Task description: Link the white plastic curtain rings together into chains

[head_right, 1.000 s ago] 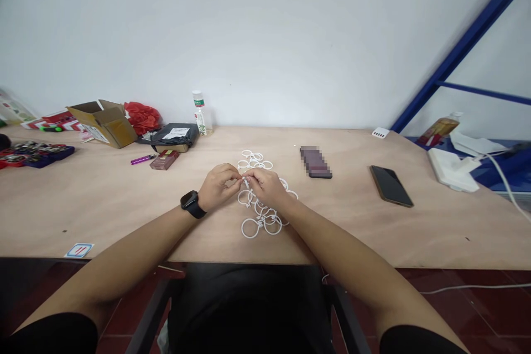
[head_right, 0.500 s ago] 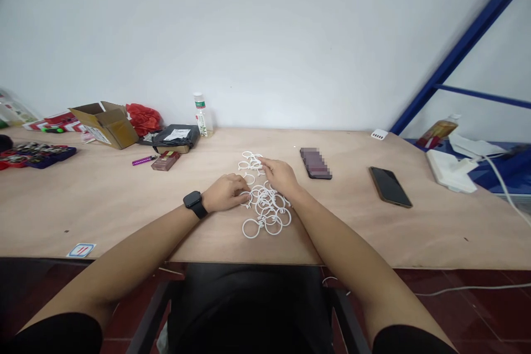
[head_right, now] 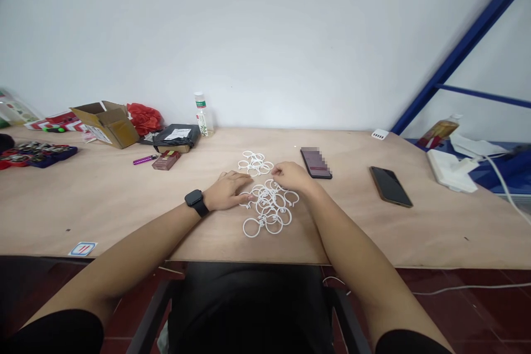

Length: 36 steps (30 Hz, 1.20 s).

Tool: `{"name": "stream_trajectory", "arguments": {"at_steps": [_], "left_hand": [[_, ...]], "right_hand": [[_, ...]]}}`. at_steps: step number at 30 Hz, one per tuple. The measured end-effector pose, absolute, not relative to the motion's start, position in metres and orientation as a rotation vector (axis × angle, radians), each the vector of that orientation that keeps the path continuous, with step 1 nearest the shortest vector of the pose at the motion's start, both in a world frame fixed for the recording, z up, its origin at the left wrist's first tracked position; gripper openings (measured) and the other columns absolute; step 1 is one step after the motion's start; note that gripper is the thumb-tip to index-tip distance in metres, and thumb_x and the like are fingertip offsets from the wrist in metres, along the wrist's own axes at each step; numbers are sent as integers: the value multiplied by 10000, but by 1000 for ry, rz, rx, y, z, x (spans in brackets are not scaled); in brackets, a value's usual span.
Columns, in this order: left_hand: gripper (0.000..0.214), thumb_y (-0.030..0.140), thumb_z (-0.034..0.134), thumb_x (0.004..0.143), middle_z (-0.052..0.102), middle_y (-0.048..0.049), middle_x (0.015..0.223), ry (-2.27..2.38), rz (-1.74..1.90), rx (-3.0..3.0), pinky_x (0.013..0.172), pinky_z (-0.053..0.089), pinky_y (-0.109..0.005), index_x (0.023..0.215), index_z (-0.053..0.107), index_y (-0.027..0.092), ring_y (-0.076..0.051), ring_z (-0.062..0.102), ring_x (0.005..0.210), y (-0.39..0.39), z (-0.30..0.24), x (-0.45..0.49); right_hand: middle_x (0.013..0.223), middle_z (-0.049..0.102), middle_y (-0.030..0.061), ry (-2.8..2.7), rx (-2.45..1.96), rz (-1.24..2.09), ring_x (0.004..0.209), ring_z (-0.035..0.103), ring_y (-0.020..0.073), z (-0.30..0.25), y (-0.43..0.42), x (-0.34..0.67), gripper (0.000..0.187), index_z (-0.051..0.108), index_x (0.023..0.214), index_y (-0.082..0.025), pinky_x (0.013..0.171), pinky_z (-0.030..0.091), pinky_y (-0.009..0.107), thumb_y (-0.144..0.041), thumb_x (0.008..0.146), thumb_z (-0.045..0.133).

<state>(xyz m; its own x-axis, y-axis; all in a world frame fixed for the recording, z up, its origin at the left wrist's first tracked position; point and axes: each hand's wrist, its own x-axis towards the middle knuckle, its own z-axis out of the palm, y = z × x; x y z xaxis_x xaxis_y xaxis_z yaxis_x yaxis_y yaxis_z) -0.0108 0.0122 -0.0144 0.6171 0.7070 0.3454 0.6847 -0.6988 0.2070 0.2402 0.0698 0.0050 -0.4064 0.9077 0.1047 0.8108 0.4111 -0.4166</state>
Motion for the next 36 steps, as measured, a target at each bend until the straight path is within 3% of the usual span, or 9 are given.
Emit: {"name": "stream_trajectory", "arguments": {"at_steps": [5,10,18,23,27,36], "left_hand": [[559,631,520,854,668,-90,1184,993,606,2765,927,408,-421,1254,572,244,-269,593,1091,9,-8,-8],[508,598,546,856,688,-63,1162,916,590,2733,942,395,-389,1233,600,262,-249,611,1082,5,-2,-6],[347,544,557,876,737,-33,982,874,620,2732,928,394,-365,1004,705,257,-204,655,950,6,-2,-7],[269,460,605,873,728,-29,877,1014,911,2644,852,434,-348,890,665,198,-182,662,835,9,-4,-8],[229,385,643,860,708,-32,885,1026,1168,2625,798,453,-334,981,622,192,-170,651,832,9,-3,-11],[159,354,602,901,734,-27,897,889,1291,2716,801,450,-335,923,678,217,-154,650,852,2,5,-11]], "right_hand": [[738,720,17,-2387,-1437,633,661,630,151,8,69,246,183,736,781,-181,593,442,227,-263,788,573],[737,714,10,-2385,-1339,748,651,612,139,9,68,245,223,729,824,-174,582,421,221,-289,821,538],[686,676,8,-2384,-1319,505,627,566,126,4,60,226,205,702,730,-166,571,359,214,-239,786,519],[575,574,-14,-2226,-1340,431,572,494,116,5,46,208,213,607,613,-169,531,305,219,-272,775,516],[512,456,-34,-2169,-1280,508,535,427,107,5,36,196,255,468,524,-183,506,276,223,-264,765,489],[501,368,-35,-2161,-1236,669,509,381,105,4,29,190,273,377,505,-195,480,250,232,-266,763,429]]}}
